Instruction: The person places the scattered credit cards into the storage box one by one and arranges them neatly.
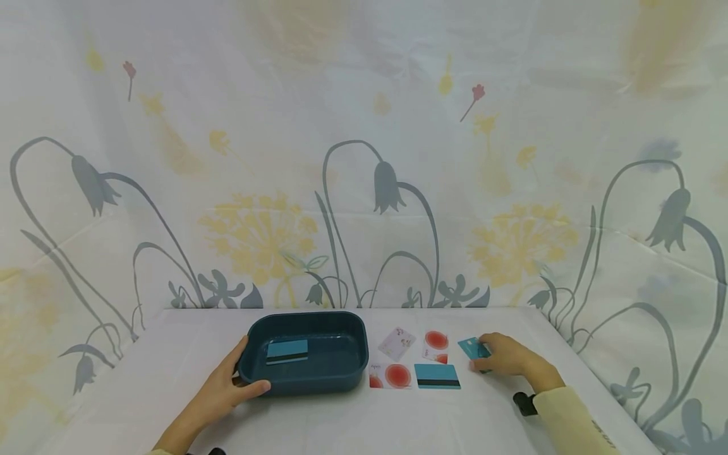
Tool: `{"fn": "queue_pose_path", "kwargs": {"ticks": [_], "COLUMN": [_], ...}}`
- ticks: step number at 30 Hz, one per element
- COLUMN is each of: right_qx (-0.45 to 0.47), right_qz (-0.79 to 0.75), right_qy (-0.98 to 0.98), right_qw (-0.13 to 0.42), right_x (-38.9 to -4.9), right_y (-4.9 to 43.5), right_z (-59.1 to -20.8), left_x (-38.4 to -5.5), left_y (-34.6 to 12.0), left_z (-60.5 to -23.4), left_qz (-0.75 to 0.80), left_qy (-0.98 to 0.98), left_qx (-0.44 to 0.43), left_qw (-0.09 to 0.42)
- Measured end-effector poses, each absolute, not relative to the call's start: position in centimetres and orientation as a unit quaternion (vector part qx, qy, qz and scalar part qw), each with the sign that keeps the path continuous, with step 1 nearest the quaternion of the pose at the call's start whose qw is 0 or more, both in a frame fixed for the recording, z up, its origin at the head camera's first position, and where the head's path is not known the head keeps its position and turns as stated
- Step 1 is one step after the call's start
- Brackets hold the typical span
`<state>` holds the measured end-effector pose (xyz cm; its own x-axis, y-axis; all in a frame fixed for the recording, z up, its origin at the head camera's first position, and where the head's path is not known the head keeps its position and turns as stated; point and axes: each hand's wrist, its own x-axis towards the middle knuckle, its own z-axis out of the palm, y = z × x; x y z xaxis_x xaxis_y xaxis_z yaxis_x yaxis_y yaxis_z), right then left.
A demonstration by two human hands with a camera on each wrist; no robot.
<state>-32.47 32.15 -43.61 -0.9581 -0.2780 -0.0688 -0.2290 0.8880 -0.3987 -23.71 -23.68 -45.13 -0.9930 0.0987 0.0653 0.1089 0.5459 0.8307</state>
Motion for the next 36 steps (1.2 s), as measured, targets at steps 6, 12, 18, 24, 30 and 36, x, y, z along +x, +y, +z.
{"fn": "queue_pose_path", "kwargs": {"ticks": [6,12,18,24,30,36], "right_qx": [-0.124,-0.126,-0.134,-0.143,-0.128,-0.107], "right_qz": [-0.191,-0.200,-0.195,-0.167,-0.187,-0.207], "right_qy": [0.972,0.969,0.969,0.974,0.972,0.969], "right_qw": [0.052,0.071,0.072,0.054,0.065,0.081], "right_x": [-32.7,-32.5,-32.5,-32.9,-33.3,-33.7], "right_y": [32.1,32.5,32.8,33.1,33.1,33.0], "right_z": [-44.1,-43.7,-43.2,-43.6,-43.7,-43.6], "left_x": [-23.7,-23.8,-23.8,-23.8,-23.8,-23.8], "left_y": [-23.7,-23.7,-23.7,-23.7,-23.7,-23.7], "left_z": [-45.3,-45.2,-45.3,-45.4,-45.4,-45.4], "left_qz": [-0.471,-0.458,-0.463,-0.464,-0.467,-0.462], "left_qy": [-0.880,-0.887,-0.884,-0.884,-0.882,-0.885], "left_qx": [-0.060,-0.059,-0.061,-0.062,-0.061,-0.058], "left_qw": [0.006,0.009,0.009,0.009,0.011,0.009]}}
